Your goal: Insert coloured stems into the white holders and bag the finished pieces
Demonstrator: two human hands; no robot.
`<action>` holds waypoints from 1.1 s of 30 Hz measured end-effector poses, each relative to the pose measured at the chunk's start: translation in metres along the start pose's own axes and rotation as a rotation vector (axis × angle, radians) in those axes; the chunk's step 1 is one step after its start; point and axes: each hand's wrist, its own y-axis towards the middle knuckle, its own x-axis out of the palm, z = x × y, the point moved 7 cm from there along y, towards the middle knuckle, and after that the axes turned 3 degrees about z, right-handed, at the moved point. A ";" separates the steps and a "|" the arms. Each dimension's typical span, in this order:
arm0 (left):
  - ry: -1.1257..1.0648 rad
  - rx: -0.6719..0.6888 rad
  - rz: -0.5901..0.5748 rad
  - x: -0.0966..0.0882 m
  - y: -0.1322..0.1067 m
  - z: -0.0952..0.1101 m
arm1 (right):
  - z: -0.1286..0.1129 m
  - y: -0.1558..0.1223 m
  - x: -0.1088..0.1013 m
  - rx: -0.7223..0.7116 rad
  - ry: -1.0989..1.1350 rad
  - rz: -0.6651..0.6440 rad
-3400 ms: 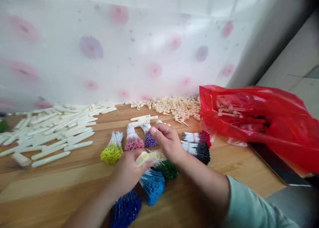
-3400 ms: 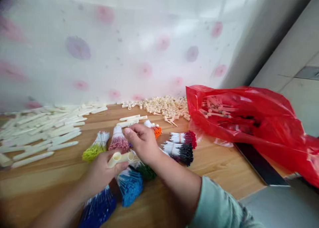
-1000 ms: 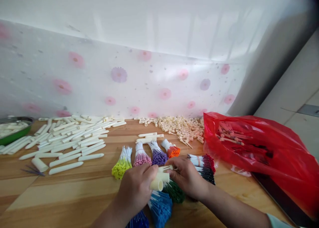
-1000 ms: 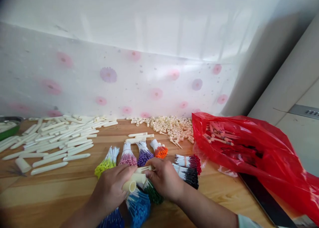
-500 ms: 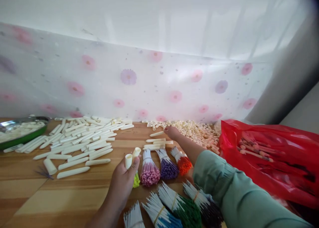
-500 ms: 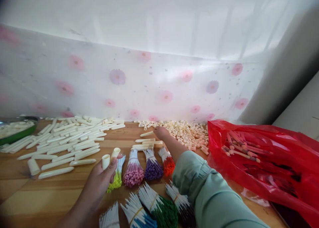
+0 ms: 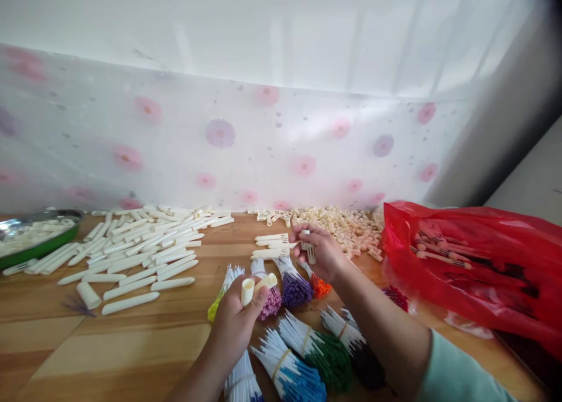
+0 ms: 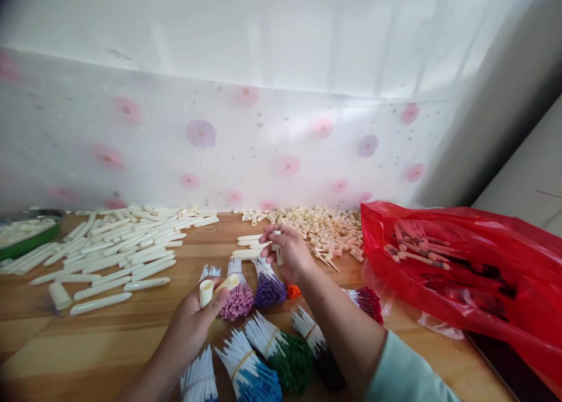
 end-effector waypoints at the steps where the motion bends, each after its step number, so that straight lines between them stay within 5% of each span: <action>1: 0.008 0.029 -0.005 0.002 -0.003 0.004 | -0.002 -0.018 0.001 -0.008 0.064 -0.010; 7: 0.029 0.072 -0.143 0.026 -0.020 0.014 | 0.006 -0.080 0.013 0.042 0.473 -0.050; 13: 0.030 0.050 -0.193 0.040 -0.024 0.015 | 0.007 -0.086 0.023 -0.062 0.364 -0.013; 25: 0.158 0.039 -0.139 0.029 -0.024 0.016 | 0.005 -0.095 0.019 -0.435 -0.220 0.026; 33: 0.172 0.037 -0.130 0.032 -0.025 0.015 | 0.021 -0.094 0.038 -0.277 -0.018 0.136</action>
